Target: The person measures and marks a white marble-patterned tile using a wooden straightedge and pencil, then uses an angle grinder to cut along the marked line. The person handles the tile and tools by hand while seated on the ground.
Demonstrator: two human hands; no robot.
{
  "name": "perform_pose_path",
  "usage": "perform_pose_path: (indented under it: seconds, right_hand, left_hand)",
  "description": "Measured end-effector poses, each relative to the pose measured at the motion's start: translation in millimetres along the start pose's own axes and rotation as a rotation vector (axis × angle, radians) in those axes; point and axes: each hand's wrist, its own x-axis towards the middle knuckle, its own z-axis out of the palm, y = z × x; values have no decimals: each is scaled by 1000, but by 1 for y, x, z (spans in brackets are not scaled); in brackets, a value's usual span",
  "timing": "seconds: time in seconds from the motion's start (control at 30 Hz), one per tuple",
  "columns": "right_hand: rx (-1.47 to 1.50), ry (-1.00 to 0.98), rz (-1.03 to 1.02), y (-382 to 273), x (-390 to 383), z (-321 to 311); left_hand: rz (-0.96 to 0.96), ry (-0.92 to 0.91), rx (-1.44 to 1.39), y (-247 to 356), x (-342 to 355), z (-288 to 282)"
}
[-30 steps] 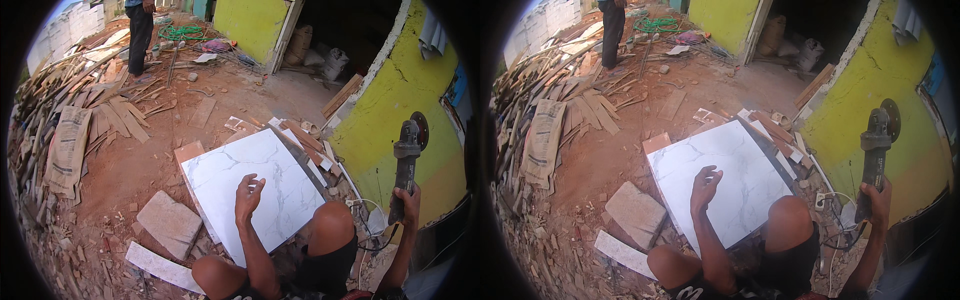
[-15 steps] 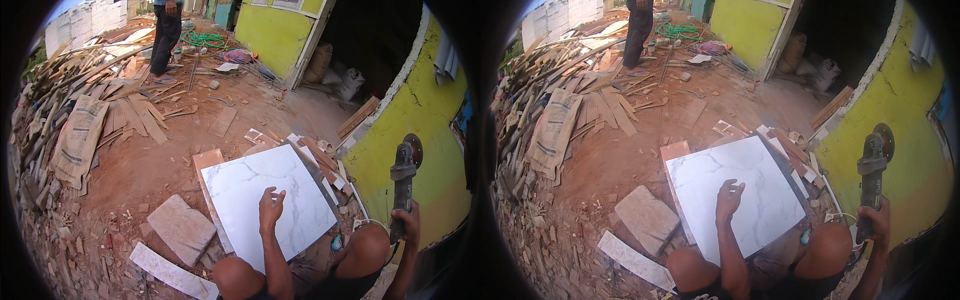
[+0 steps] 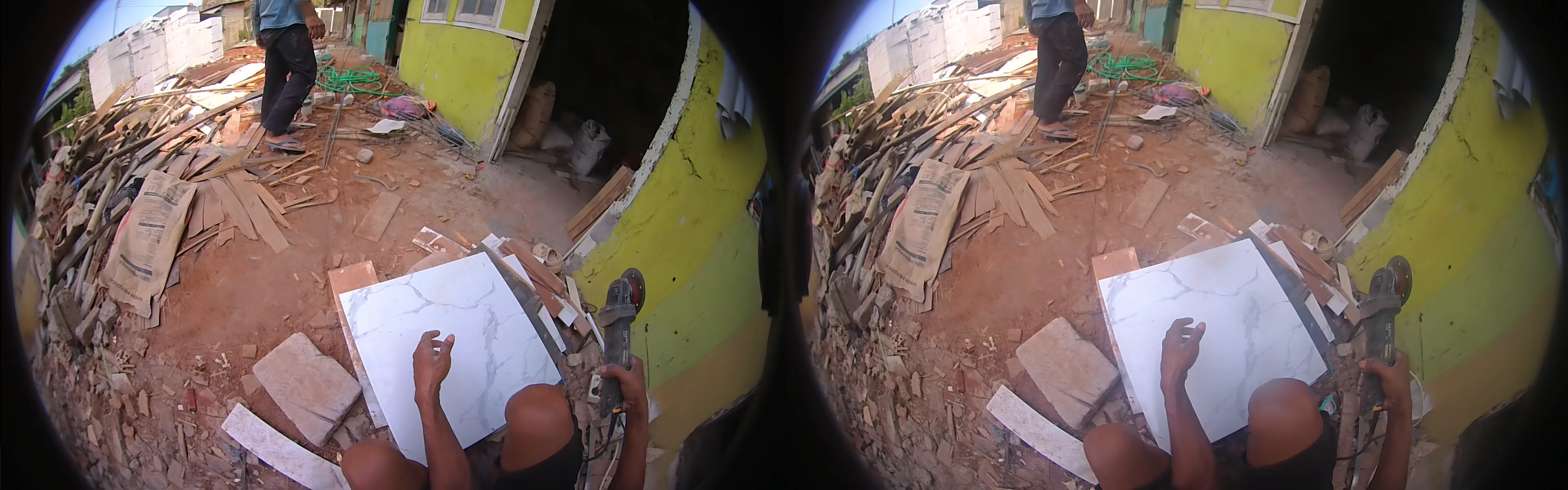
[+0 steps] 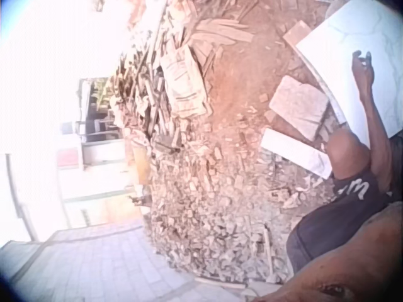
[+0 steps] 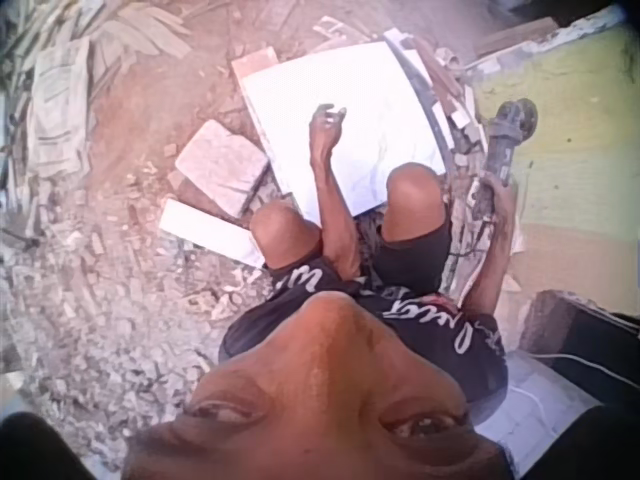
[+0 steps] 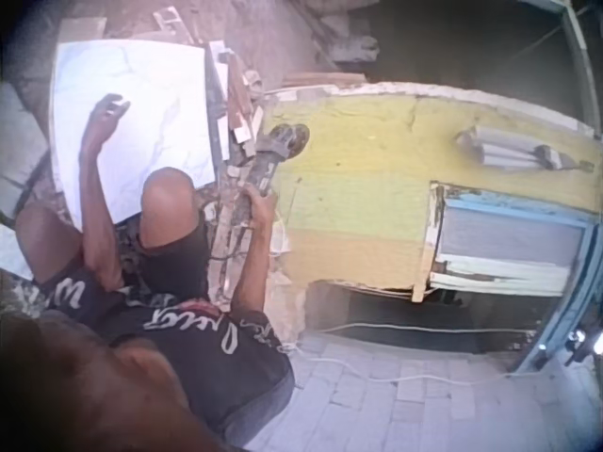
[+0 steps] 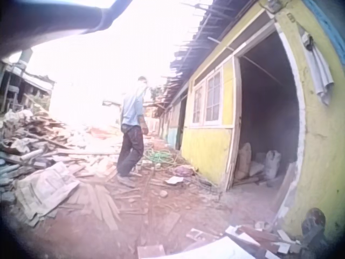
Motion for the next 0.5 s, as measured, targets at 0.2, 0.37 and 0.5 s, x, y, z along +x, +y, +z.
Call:
perform_pose_path:
  seconds: [0.2,0.37,0.5]
  right_hand:
    - [-19,90,117,46,-8,-5]
    - [-74,149,121,77,-3,-10]
    - [36,130,287,107,2,-14]
  left_hand:
    - [-2,-129,-289,-10,6,-4]
    - [-28,-167,-385,2,-2,-19]
    - [-31,-101,-400,-6,5,-19]
